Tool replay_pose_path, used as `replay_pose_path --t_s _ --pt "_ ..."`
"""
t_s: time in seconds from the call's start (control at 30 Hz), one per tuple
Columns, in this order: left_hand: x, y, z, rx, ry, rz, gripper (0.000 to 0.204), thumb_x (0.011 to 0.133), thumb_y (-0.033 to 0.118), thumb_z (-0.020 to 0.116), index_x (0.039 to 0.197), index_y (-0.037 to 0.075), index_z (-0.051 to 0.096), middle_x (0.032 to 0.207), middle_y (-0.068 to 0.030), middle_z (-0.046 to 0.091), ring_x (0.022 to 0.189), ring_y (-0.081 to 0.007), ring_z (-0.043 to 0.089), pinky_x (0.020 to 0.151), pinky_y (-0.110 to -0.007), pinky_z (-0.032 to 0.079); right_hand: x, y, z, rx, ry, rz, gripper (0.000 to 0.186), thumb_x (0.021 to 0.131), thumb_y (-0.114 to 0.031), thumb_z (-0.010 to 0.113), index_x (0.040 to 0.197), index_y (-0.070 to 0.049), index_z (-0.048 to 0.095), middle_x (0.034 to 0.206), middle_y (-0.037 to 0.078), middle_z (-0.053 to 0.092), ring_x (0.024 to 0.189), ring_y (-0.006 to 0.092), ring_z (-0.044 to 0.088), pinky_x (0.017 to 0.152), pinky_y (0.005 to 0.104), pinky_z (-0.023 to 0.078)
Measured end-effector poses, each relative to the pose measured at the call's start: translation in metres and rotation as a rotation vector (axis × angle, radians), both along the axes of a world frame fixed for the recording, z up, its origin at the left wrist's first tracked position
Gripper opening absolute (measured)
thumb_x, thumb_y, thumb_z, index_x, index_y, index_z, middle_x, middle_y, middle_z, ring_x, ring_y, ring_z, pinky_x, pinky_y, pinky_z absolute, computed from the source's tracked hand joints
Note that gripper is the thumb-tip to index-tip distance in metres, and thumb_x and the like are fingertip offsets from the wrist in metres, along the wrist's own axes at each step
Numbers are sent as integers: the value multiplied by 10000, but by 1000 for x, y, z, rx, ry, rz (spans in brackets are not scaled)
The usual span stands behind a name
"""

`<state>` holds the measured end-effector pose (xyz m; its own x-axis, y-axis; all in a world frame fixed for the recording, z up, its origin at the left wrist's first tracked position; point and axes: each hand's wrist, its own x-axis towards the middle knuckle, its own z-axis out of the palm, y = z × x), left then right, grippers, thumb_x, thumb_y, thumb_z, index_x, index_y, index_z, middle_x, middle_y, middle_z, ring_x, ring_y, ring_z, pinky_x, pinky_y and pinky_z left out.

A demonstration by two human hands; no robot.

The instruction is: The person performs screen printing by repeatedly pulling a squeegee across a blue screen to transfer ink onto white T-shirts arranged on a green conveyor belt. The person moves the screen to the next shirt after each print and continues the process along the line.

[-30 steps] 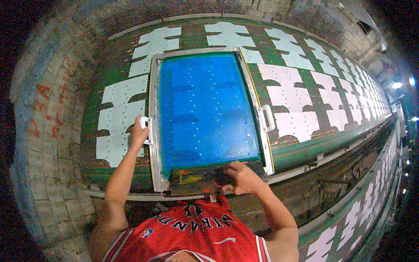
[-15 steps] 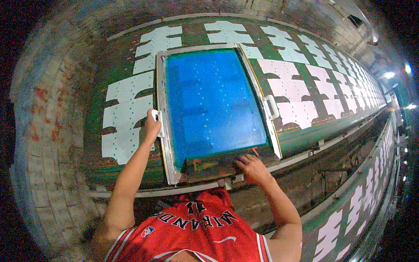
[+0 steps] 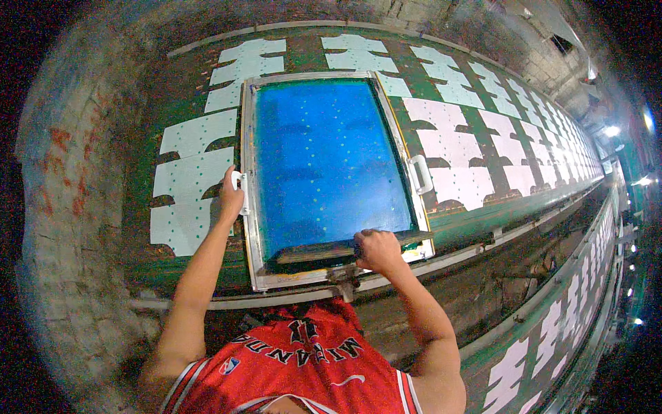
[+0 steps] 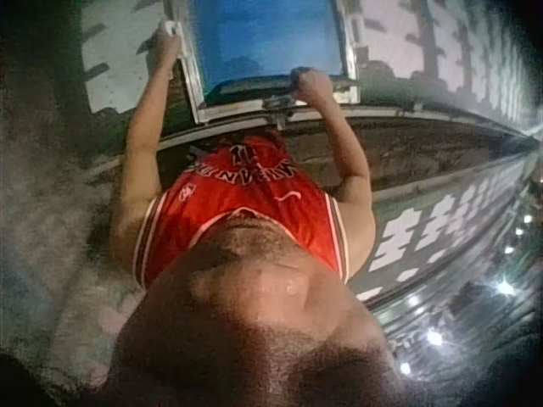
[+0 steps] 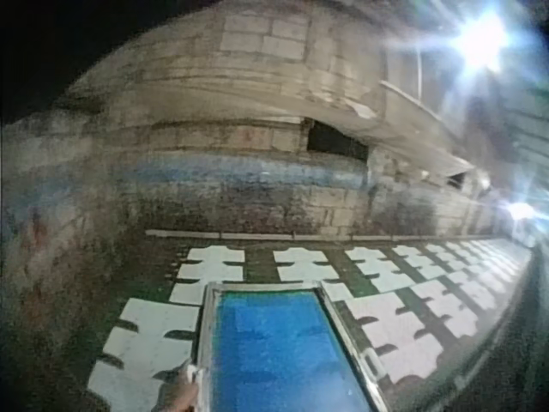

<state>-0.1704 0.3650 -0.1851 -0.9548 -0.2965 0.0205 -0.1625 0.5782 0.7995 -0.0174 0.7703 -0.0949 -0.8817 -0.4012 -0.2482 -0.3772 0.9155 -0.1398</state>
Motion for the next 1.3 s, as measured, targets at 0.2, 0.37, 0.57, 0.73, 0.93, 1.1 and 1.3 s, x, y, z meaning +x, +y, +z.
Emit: replay_pose_path --t_s 0.2,0.37,0.57,0.73,0.93,1.1,1.3 --pt "3 7 12 -39 15 32 645 781 -75 538 1374 177 542 1094 -195 703 1032 -397 666 890 -477 502 -4 6 -8 -94 75 84 350 624 -258 796 919 -107 685 921 90 689 894 312 705 732 459 574" --pt "4 11 23 -47 -20 42 657 774 -57 570 1383 185 525 1110 -190 704 1034 -380 673 883 -454 509 -4 8 -11 -107 40 119 373 648 -293 828 935 -100 688 943 91 694 909 310 707 747 453 584" --pt "5 16 29 -84 -109 90 639 794 -37 583 1385 198 529 1119 -208 703 1047 -393 671 901 -450 515 -2 13 -15 -118 44 170 215 796 -211 682 954 -66 685 948 122 709 841 321 728 689 458 594" --pt "5 8 24 -159 -89 24 607 846 28 613 1412 215 497 1149 -141 714 1061 -333 675 872 -431 517 2 11 -24 -120 92 169 272 719 -244 744 926 -73 700 900 129 715 751 345 724 665 474 582" --pt "-3 -1 1 -82 -56 48 649 776 -21 643 1383 178 526 1099 -178 711 1042 -374 678 887 -452 523 -6 15 5 -114 8 112 220 765 -279 733 885 -95 732 833 157 730 766 357 728 674 493 575" --pt "-10 -8 -12 -58 20 -6 662 784 -49 642 1388 197 526 1085 -156 703 1003 -339 677 860 -430 522 2 15 20 -59 15 111 145 748 -300 746 823 -176 762 758 125 722 704 334 717 644 463 566" --pt "-6 -6 -8 -60 -2 12 651 773 -15 619 1385 191 537 1110 -189 713 1048 -382 679 910 -463 518 29 18 -7 1 -2 97 234 755 -300 742 930 -144 749 799 134 728 761 331 727 686 456 581"
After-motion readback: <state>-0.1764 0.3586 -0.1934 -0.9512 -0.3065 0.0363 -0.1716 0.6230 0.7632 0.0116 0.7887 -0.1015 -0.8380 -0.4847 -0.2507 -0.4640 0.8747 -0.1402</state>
